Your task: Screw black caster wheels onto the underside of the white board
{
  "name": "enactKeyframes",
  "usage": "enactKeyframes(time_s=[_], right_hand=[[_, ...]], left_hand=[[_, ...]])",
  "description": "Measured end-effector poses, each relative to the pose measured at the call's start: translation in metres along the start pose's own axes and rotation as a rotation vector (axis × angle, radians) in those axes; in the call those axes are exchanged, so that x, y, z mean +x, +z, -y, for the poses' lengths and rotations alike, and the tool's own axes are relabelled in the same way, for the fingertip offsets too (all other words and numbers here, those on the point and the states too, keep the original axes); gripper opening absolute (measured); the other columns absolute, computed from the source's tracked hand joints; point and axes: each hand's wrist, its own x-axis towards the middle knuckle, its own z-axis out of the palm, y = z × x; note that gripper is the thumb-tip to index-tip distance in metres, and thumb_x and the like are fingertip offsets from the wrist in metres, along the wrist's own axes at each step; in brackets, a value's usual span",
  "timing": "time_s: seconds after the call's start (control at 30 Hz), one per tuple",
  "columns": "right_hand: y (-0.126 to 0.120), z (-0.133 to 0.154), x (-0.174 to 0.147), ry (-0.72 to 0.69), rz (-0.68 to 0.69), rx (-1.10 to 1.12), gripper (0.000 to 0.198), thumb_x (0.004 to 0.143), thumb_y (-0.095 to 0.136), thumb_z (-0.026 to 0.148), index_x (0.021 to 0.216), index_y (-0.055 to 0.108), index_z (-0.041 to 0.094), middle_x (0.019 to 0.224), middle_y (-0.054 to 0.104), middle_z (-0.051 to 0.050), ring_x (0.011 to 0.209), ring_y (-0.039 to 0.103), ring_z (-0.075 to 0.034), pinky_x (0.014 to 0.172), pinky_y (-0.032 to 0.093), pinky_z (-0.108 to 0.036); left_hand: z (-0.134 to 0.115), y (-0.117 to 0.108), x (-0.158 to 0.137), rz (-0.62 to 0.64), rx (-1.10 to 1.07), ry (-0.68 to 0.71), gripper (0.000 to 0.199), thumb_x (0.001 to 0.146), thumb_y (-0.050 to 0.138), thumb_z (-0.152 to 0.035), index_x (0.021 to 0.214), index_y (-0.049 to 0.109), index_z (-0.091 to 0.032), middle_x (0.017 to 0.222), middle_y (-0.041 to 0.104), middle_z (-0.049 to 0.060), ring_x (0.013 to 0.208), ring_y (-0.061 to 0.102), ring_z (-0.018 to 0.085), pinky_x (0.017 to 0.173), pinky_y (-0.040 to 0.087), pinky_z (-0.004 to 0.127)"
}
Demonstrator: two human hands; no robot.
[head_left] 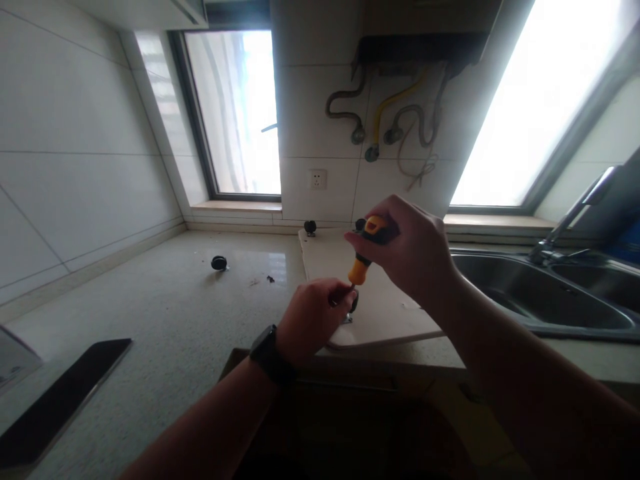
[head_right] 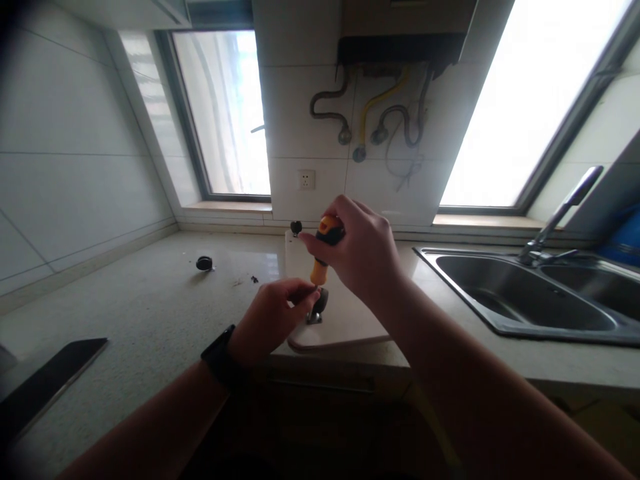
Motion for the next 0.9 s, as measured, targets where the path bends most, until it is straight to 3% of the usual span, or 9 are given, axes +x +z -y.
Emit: enactKeyframes(time_s=[0.07,0.17,0.27,0.33,0.43,0.6,0.77,0.83,0.9], right_hand=[[0.001,0.007,-0.003,-0.069,-0.057,-0.126,0.036,0.075,0.085,0.044,0.081,0.057,0.022,0.077,0.064,-0.001,0.066,0.055,-0.016,0.061,0.045,-0.034],[-0.002,0.014,-0.003,-0.082,-0.004,-0.140,0.036,0.078,0.081,0.049,0.082,0.058,0.022,0.077,0.064,-0.002,0.066,0.056,-0.016,0.061,0.045,-0.035],[-0.005,0.010,0.001,0.028,0.226,0.187,0.025,0.092,0.064,0.036,0.112,0.066,0.022,0.100,0.071,-0.005,0.084,0.066,-0.018,0.074,0.055,-0.036],[-0.006,0.003,0.005,0.111,0.403,0.445,0.041,0.096,0.055,0.027,0.137,0.058,0.026,0.119,0.070,-0.006,0.101,0.068,-0.019,0.086,0.058,-0.038],[-0.007,-0.007,0.010,0.163,0.522,0.569,0.044,0.098,0.055,0.030,0.142,0.056,0.029,0.129,0.067,-0.006,0.110,0.067,-0.020,0.091,0.059,-0.040],[-0.005,-0.003,0.010,0.191,0.392,0.466,0.030,0.088,0.073,0.039,0.113,0.066,0.024,0.104,0.073,-0.004,0.090,0.072,-0.021,0.075,0.060,-0.038],[0.006,0.015,-0.006,0.129,0.046,-0.040,0.031,0.084,0.075,0.043,0.081,0.051,0.023,0.071,0.064,-0.001,0.058,0.058,-0.015,0.053,0.042,-0.032],[0.009,0.018,-0.010,0.083,0.021,-0.111,0.029,0.085,0.073,0.039,0.081,0.049,0.023,0.068,0.061,0.001,0.057,0.054,-0.014,0.054,0.039,-0.032],[0.010,0.017,-0.010,0.095,0.064,-0.031,0.026,0.087,0.071,0.039,0.097,0.053,0.023,0.073,0.063,0.001,0.060,0.057,-0.014,0.055,0.043,-0.032]], left_hand=[[0.001,0.001,-0.001,-0.015,0.012,-0.004,0.016,0.092,0.072,-0.034,0.096,0.078,-0.020,0.091,0.080,0.004,0.079,0.072,0.018,0.072,0.053,0.030],[0.002,0.001,0.000,-0.020,-0.001,-0.013,0.013,0.090,0.075,-0.033,0.090,0.078,-0.020,0.087,0.080,0.003,0.077,0.072,0.018,0.070,0.052,0.029],[0.005,0.000,0.001,-0.034,-0.005,0.013,0.011,0.093,0.071,-0.025,0.085,0.077,-0.020,0.085,0.080,0.002,0.076,0.073,0.017,0.070,0.052,0.028],[0.007,-0.001,0.002,-0.036,-0.008,0.041,0.012,0.094,0.070,-0.022,0.084,0.075,-0.019,0.086,0.080,0.003,0.077,0.073,0.017,0.071,0.053,0.027],[0.009,-0.003,0.003,-0.015,-0.024,0.071,0.011,0.095,0.068,-0.021,0.086,0.075,-0.019,0.089,0.080,0.004,0.079,0.074,0.017,0.072,0.054,0.027],[0.009,-0.004,0.003,0.035,-0.021,0.073,0.016,0.098,0.063,-0.024,0.090,0.076,-0.018,0.091,0.080,0.006,0.081,0.073,0.017,0.075,0.053,0.029],[0.008,-0.004,0.003,0.019,-0.017,0.069,0.017,0.098,0.063,-0.028,0.094,0.076,-0.018,0.087,0.079,0.005,0.075,0.070,0.016,0.072,0.052,0.028],[0.010,-0.003,0.003,-0.008,-0.014,0.072,0.016,0.098,0.064,-0.028,0.095,0.076,-0.019,0.087,0.078,0.005,0.075,0.069,0.016,0.073,0.052,0.028],[0.012,-0.003,0.003,-0.016,-0.036,0.072,0.015,0.098,0.063,-0.025,0.096,0.076,-0.019,0.090,0.079,0.005,0.079,0.071,0.017,0.077,0.054,0.029]])
